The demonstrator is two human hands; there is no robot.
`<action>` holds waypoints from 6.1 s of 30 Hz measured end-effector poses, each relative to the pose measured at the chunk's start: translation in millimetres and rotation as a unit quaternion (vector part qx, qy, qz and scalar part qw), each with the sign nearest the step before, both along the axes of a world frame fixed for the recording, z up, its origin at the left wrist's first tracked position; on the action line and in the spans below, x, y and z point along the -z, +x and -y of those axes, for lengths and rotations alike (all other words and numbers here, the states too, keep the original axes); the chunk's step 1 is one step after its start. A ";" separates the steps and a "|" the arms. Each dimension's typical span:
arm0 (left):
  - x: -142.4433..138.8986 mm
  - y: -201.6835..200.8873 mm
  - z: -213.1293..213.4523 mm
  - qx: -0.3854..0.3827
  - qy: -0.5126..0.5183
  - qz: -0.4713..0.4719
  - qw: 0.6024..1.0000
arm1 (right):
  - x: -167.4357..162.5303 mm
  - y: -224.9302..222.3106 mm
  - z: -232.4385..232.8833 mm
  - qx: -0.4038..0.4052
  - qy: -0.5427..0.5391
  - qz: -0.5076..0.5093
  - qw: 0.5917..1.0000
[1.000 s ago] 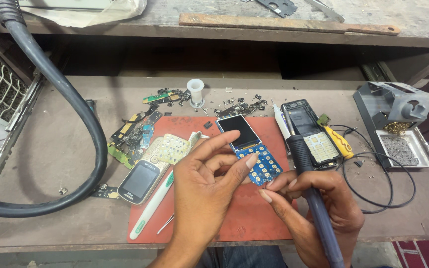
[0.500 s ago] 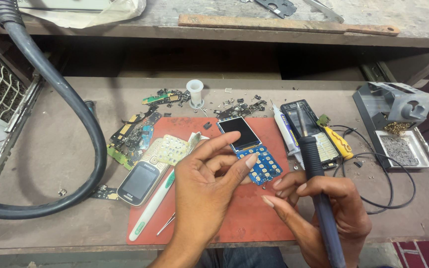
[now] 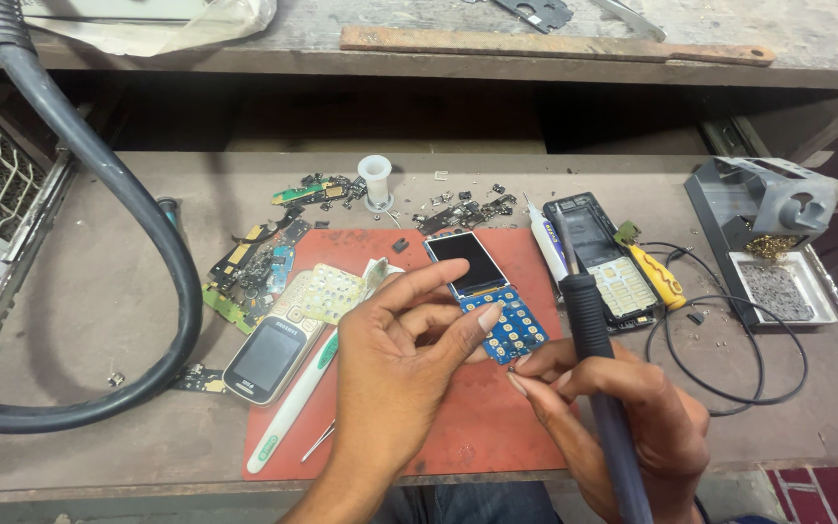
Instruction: The person uses a soldering iron and tweezers to work on a mobile phone circuit board. They apply solder to specific points on the board, occasionally cleaning the soldering iron tip on a sponge.
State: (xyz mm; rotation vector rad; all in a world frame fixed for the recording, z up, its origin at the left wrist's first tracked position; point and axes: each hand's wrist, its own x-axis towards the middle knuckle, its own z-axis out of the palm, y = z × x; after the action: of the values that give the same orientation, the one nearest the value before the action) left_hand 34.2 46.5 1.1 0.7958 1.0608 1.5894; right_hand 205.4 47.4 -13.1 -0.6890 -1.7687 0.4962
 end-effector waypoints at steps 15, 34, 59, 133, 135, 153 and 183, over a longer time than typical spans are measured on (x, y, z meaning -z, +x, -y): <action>0.3 -0.8 -1.3 0.014 -0.008 -0.020 1.000 | -7.4 1.9 -1.4 0.016 0.039 0.036 0.998; 2.4 0.5 -0.1 0.013 -0.007 -0.027 1.000 | -6.3 4.7 -5.6 0.005 0.054 0.048 0.997; -5.0 0.8 4.9 0.004 0.022 -0.036 0.999 | -6.0 2.0 -0.2 0.016 0.037 0.036 0.999; -16.9 -3.6 16.5 0.018 0.038 -0.072 0.997 | 7.6 8.8 2.5 0.016 -0.067 -0.065 0.996; -19.4 -5.6 18.4 0.031 0.040 -0.084 0.995 | 8.0 9.0 1.1 0.032 -0.091 -0.061 0.993; -16.0 -0.6 33.2 0.112 0.083 -0.040 0.989 | 4.0 1.7 1.9 0.040 -0.101 -0.090 0.990; -14.6 0.5 35.5 0.101 0.093 -0.066 0.988 | 10.0 5.6 2.2 0.022 -0.090 -0.088 0.992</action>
State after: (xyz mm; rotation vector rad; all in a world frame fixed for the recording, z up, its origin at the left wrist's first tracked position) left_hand 34.7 11.0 15.7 1.1120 0.9008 1.4912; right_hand 211.0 45.2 -23.1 -0.7838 -1.5535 0.6716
